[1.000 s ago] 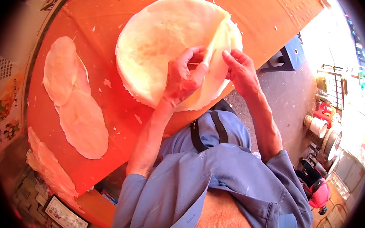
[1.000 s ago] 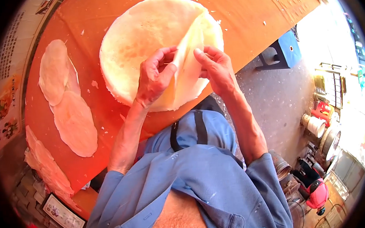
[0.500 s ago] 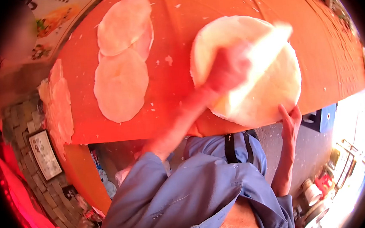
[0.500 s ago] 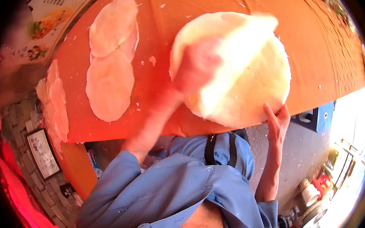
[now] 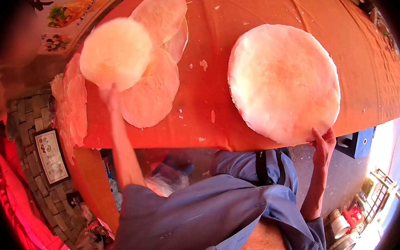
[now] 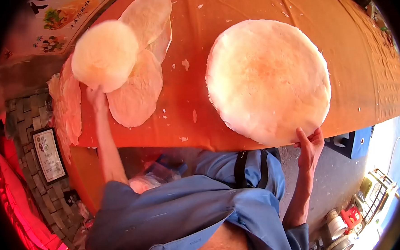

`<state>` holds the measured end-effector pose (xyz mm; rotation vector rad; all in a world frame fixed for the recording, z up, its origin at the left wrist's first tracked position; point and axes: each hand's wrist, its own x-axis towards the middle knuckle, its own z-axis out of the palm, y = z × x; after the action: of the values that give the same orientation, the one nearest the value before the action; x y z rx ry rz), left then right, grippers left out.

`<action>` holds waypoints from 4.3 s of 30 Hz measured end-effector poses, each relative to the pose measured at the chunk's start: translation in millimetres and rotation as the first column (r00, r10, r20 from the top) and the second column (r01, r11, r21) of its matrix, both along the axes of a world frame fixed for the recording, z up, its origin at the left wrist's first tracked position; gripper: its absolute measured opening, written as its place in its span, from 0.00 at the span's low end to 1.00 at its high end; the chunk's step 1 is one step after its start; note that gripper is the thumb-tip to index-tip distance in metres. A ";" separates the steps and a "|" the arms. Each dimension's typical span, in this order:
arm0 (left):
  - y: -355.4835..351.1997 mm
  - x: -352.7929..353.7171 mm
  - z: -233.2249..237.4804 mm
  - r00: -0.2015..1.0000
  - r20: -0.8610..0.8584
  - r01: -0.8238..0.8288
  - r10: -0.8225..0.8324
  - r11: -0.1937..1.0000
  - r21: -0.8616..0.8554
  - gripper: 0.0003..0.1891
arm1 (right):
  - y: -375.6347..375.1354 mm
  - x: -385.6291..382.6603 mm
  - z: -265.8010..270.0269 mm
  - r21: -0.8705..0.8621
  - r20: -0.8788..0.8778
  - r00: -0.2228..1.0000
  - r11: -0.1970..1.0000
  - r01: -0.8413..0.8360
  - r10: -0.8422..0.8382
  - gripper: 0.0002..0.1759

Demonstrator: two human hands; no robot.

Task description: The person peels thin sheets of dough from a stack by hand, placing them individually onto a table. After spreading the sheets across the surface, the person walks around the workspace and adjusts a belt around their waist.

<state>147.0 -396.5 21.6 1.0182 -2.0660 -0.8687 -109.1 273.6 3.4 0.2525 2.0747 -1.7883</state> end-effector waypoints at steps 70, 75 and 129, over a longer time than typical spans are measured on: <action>493.6 -271.7 -13.9 0.548 -0.105 0.773 -0.830 0.454 0.444 0.14 | -3.9 -28.7 -10.3 -0.311 0.066 0.987 0.937 0.162 -0.149 0.23; 516.8 -271.5 -10.2 0.435 0.153 0.899 -0.887 0.438 -0.015 0.15 | -18.7 -31.4 -12.6 0.003 -0.174 0.979 0.995 0.105 -0.102 0.21; 477.3 -278.8 -10.8 0.535 -0.317 0.710 -0.784 0.214 0.670 0.16 | -43.1 -14.0 5.8 0.129 -0.225 0.974 0.992 0.017 0.013 0.19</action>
<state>-131.8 80.8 10.8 0.2434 -2.2857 -2.4078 -123.1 230.6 9.2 0.0899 2.3527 -1.7553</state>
